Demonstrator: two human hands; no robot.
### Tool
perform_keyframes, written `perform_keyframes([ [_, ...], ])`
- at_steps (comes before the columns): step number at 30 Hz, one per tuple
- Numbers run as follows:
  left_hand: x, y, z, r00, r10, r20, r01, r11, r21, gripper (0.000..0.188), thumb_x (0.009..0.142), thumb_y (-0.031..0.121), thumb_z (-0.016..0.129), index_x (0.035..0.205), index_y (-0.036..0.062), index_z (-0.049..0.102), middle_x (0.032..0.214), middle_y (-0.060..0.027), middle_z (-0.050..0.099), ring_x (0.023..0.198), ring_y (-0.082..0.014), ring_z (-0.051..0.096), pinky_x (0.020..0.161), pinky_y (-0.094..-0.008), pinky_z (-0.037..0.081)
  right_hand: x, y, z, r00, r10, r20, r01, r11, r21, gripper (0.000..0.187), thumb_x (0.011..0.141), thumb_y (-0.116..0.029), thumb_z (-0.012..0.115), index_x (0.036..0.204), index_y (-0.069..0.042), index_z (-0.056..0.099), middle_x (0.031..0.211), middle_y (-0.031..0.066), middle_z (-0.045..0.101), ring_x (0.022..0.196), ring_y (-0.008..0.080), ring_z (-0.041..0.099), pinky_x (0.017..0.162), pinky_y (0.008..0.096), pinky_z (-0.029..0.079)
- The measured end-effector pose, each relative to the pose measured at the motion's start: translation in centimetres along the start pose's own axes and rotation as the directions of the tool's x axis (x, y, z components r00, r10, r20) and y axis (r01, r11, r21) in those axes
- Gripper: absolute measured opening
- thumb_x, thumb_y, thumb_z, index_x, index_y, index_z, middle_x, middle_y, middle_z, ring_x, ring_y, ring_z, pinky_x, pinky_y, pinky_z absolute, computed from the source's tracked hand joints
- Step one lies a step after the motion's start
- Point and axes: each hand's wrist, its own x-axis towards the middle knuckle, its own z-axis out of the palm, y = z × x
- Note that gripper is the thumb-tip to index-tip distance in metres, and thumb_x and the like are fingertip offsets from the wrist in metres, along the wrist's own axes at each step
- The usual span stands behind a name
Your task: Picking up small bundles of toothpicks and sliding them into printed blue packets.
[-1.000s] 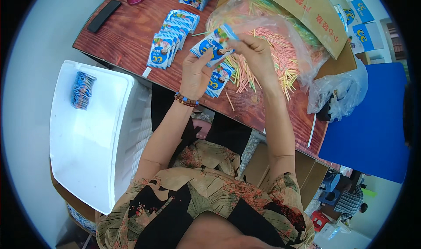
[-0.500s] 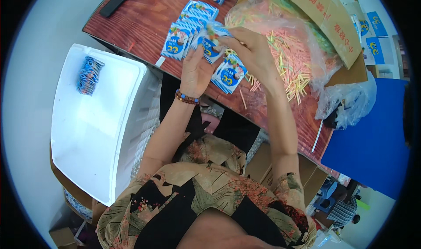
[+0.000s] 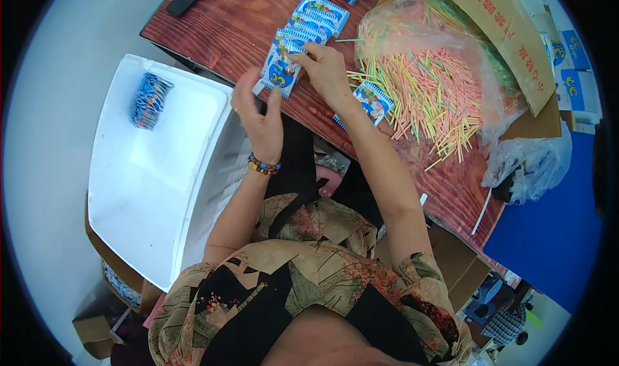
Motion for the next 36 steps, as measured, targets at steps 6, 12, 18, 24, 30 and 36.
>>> perform_keyframes([
  [6, -1.4, -1.1, 0.7, 0.977, 0.126, 0.174, -0.155, 0.974, 0.166, 0.031, 0.08, 0.013, 0.067, 0.111, 0.0095, 0.061, 0.113, -0.008, 0.057, 0.112, -0.0281, 0.047, 0.098, -0.0417, 0.027, -3.2, -1.1, -4.9, 0.962, -0.145, -0.232, 0.084, 0.963, -0.255, 0.021, 0.084, -0.021, 0.065, 0.096, -0.003, 0.067, 0.074, 0.01, 0.068, 0.06, 0.0131, 0.062, 0.054, 0.028, 0.046],
  [12, -2.4, 3.7, 4.0, 0.856, 0.199, 0.478, -0.361, 0.891, 0.275, 0.033, 0.07, 0.027, 0.076, 0.093, 0.0107, 0.059, 0.09, -0.0063, 0.054, 0.095, -0.0274, 0.048, 0.083, -0.0435, 0.03, -7.7, 1.4, -13.1, 0.999, -0.036, -0.036, -0.001, 0.69, -0.724, 0.029, 0.071, -0.029, 0.074, 0.081, -0.004, 0.064, 0.075, 0.0086, 0.059, 0.077, 0.0261, 0.058, 0.067, 0.0383, 0.044],
  [18, -2.2, 3.2, 5.7, 0.782, 0.153, 0.604, -0.409, 0.858, 0.312, 0.027, 0.072, 0.031, 0.075, 0.085, 0.0115, 0.061, 0.085, -0.005, 0.056, 0.088, -0.0264, 0.05, 0.079, -0.0428, 0.03, -7.9, 2.1, -13.3, 0.992, -0.113, -0.048, 0.045, 0.697, -0.716, 0.025, 0.075, -0.026, 0.072, 0.072, -0.005, 0.06, 0.073, 0.0074, 0.059, 0.072, 0.0255, 0.057, 0.069, 0.039, 0.04],
  [24, -1.4, 2.9, 5.9, 0.833, 0.274, 0.48, -0.446, 0.847, 0.29, 0.028, 0.077, 0.035, 0.071, 0.089, 0.0112, 0.063, 0.086, -0.0041, 0.057, 0.086, -0.0248, 0.052, 0.079, -0.0421, 0.03, -8.5, 1.8, -13.9, 0.883, -0.466, -0.05, 0.258, 0.572, -0.779, 0.012, 0.081, -0.021, 0.067, 0.085, -0.01, 0.069, 0.08, 0.0056, 0.065, 0.074, 0.0229, 0.058, 0.075, 0.0361, 0.039],
  [30, -2.0, 4.3, 7.7, 0.869, -0.054, 0.492, 0.17, 0.966, -0.195, 0.038, 0.079, 0.033, 0.072, 0.106, 0.0076, 0.064, 0.093, -0.0058, 0.063, 0.091, -0.0235, 0.057, 0.09, -0.04, 0.03, -10.0, 3.3, -14.4, 0.951, -0.203, -0.232, 0.181, 0.977, -0.112, 0.013, 0.085, -0.011, 0.065, 0.095, -0.004, 0.07, 0.084, 0.004, 0.069, 0.075, 0.0111, 0.06, 0.065, 0.0259, 0.044],
  [36, -1.0, 3.5, 7.4, 0.798, -0.098, 0.595, 0.256, 0.948, -0.188, 0.019, 0.082, 0.017, 0.07, 0.096, 0.0033, 0.067, 0.095, -0.0051, 0.066, 0.09, -0.0145, 0.059, 0.083, -0.0324, 0.04, -11.0, 3.1, -13.5, 0.961, 0.033, -0.274, -0.019, 0.998, 0.054, 0.014, 0.086, -0.006, 0.064, 0.097, 0.002, 0.068, 0.081, 0.003, 0.067, 0.076, 0.0078, 0.059, 0.07, 0.0206, 0.046],
])
